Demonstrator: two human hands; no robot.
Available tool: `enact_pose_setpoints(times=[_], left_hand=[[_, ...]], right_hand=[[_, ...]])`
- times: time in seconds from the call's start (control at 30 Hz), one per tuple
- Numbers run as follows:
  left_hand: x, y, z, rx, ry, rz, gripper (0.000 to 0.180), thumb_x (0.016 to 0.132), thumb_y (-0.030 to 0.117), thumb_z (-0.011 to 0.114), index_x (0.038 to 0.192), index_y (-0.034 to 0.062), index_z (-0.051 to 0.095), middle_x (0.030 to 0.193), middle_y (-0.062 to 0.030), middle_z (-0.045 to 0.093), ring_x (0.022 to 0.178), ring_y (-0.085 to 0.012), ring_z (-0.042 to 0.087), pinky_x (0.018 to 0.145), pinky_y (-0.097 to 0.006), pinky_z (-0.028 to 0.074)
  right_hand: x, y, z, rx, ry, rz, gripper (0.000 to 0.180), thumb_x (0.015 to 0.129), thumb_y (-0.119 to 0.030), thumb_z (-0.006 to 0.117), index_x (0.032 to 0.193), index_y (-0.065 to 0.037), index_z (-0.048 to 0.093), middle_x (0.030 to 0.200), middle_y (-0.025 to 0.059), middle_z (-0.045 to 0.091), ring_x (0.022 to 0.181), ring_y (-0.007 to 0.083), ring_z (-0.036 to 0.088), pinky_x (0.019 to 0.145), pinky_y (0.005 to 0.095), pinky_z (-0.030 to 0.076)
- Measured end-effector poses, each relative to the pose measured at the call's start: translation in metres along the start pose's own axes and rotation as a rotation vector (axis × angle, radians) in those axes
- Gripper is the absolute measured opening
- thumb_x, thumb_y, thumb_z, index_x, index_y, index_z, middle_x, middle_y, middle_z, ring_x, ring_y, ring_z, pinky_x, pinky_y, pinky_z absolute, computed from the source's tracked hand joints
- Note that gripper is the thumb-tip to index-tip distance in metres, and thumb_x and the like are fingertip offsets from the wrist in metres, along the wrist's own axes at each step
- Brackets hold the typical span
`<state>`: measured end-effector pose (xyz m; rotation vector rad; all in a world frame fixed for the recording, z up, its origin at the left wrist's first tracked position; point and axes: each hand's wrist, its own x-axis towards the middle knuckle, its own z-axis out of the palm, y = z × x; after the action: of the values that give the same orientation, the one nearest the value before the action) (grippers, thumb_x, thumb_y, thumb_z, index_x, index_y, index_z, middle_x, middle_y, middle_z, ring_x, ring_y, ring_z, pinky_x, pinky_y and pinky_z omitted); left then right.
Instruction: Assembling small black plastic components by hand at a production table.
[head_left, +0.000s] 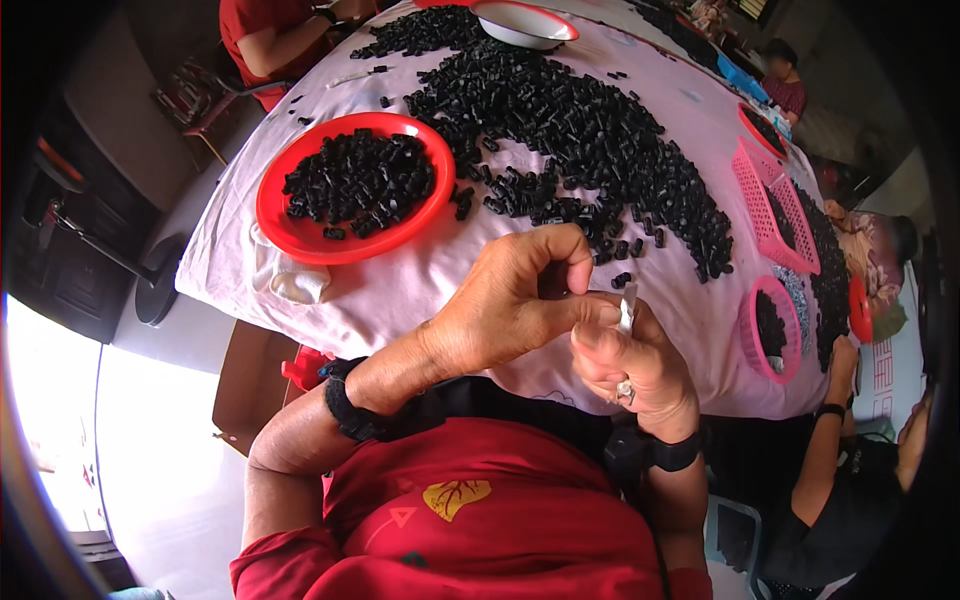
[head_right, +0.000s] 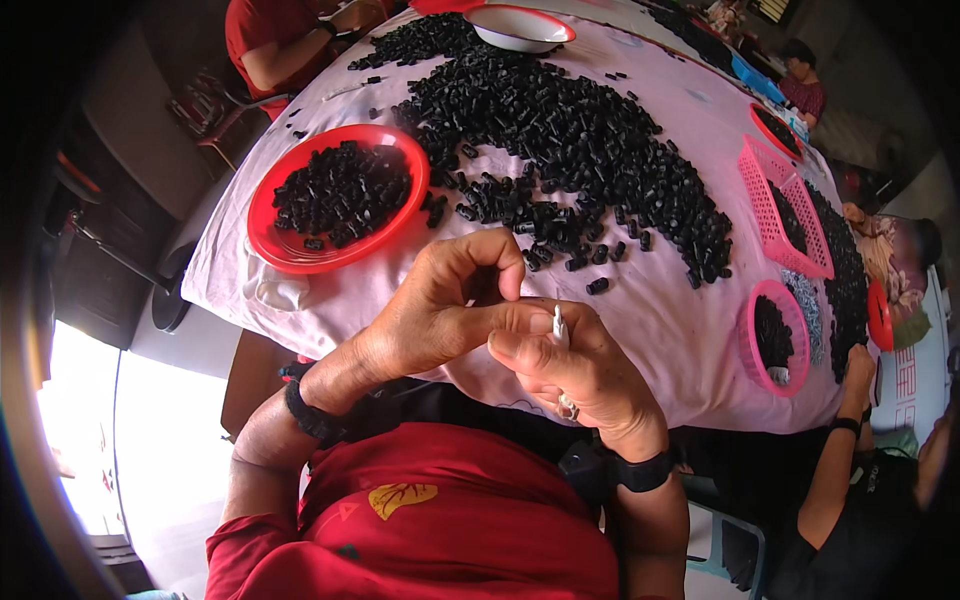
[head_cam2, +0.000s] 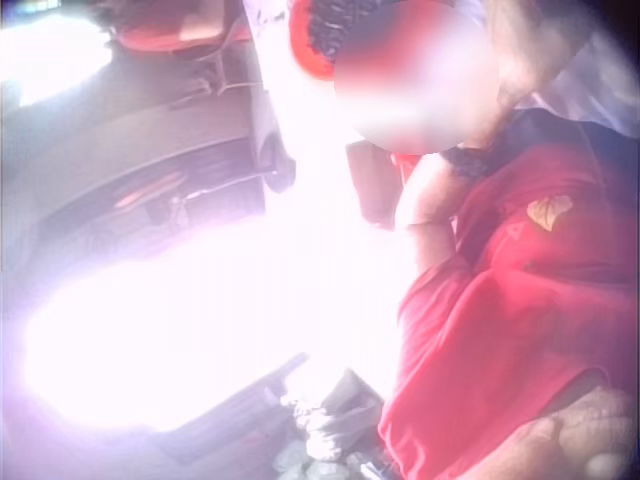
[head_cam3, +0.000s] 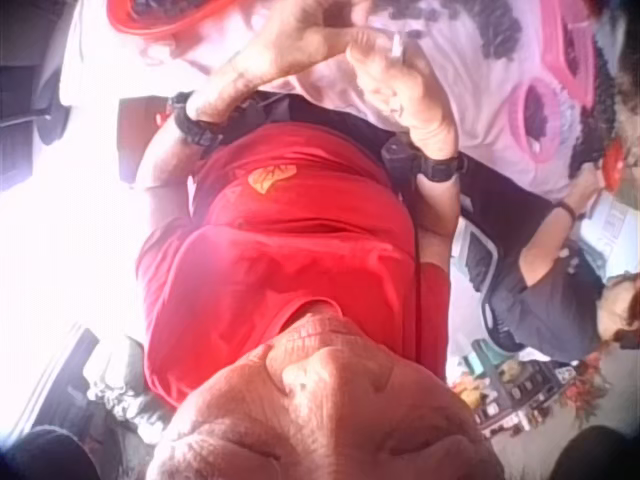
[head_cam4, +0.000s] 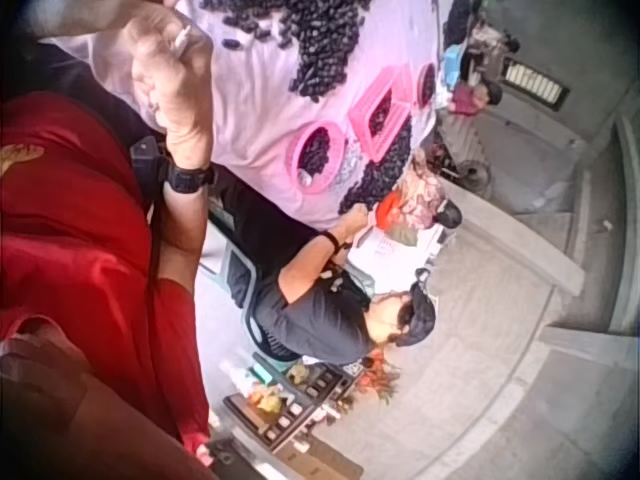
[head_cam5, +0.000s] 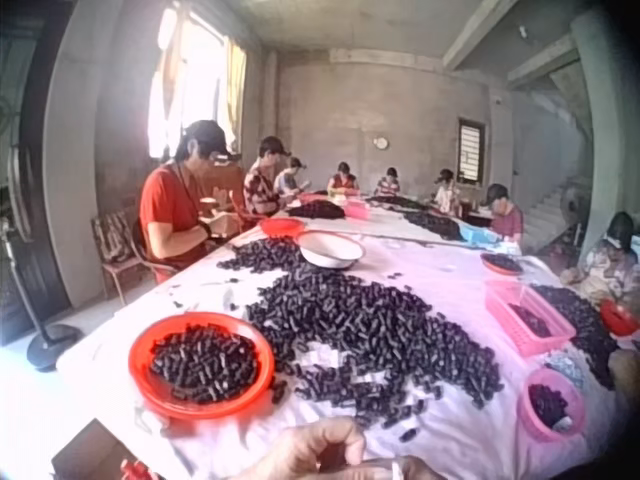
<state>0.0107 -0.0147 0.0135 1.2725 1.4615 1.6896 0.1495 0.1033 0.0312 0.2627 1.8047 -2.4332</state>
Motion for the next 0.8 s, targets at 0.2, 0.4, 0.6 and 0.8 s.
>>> enact_pose_setpoints(times=[0.2, 0.4, 0.6, 0.8], left_hand=[[-0.001, -0.001, 0.005, -0.085, 0.056, -0.021, 0.027, 0.077, 0.011, 0.076, 0.075, 0.0057, 0.05, 0.061, 0.0051, 0.044, 0.058, -0.0023, 0.039, 0.048, -0.022, 0.033], [-0.005, 0.012, 0.002, 0.256, 0.07, 0.007, 0.023, 0.076, 0.01, 0.075, 0.078, 0.0055, 0.053, 0.063, 0.0003, 0.046, 0.058, -0.0056, 0.044, 0.049, -0.024, 0.036], [-0.002, 0.005, 0.008, 0.187, 0.11, 0.203, 0.019, 0.077, 0.008, 0.072, 0.082, 0.0035, 0.054, 0.074, -0.0055, 0.053, 0.066, -0.0144, 0.054, 0.055, -0.029, 0.043], [-0.002, 0.008, 0.0, 0.447, 0.059, 0.208, 0.018, 0.077, 0.003, 0.071, 0.086, 0.0029, 0.055, 0.08, -0.0044, 0.052, 0.069, -0.0116, 0.052, 0.06, -0.026, 0.044]], right_hand=[[0.0, -0.003, 0.002, 0.007, 0.014, 0.018, 0.042, 0.088, -0.031, 0.061, 0.114, 0.001, 0.06, 0.053, -0.0087, 0.037, 0.041, -0.0005, 0.031, 0.038, 0.0171, 0.024], [-0.001, -0.003, 0.001, 0.03, 0.039, 0.053, 0.041, 0.088, -0.032, 0.062, 0.112, 0.001, 0.061, 0.053, -0.0086, 0.037, 0.042, -0.0006, 0.032, 0.039, 0.0167, 0.025], [-0.003, -0.009, 0.004, 0.016, 0.067, 0.029, 0.036, 0.087, -0.032, 0.064, 0.103, 0.001, 0.063, 0.052, -0.0084, 0.038, 0.043, -0.0004, 0.032, 0.04, 0.0171, 0.025], [0.0, -0.005, 0.0, 0.047, 0.078, 0.033, 0.033, 0.088, -0.031, 0.064, 0.1, -0.001, 0.064, 0.052, -0.0084, 0.038, 0.043, -0.0006, 0.032, 0.04, 0.0176, 0.024]])
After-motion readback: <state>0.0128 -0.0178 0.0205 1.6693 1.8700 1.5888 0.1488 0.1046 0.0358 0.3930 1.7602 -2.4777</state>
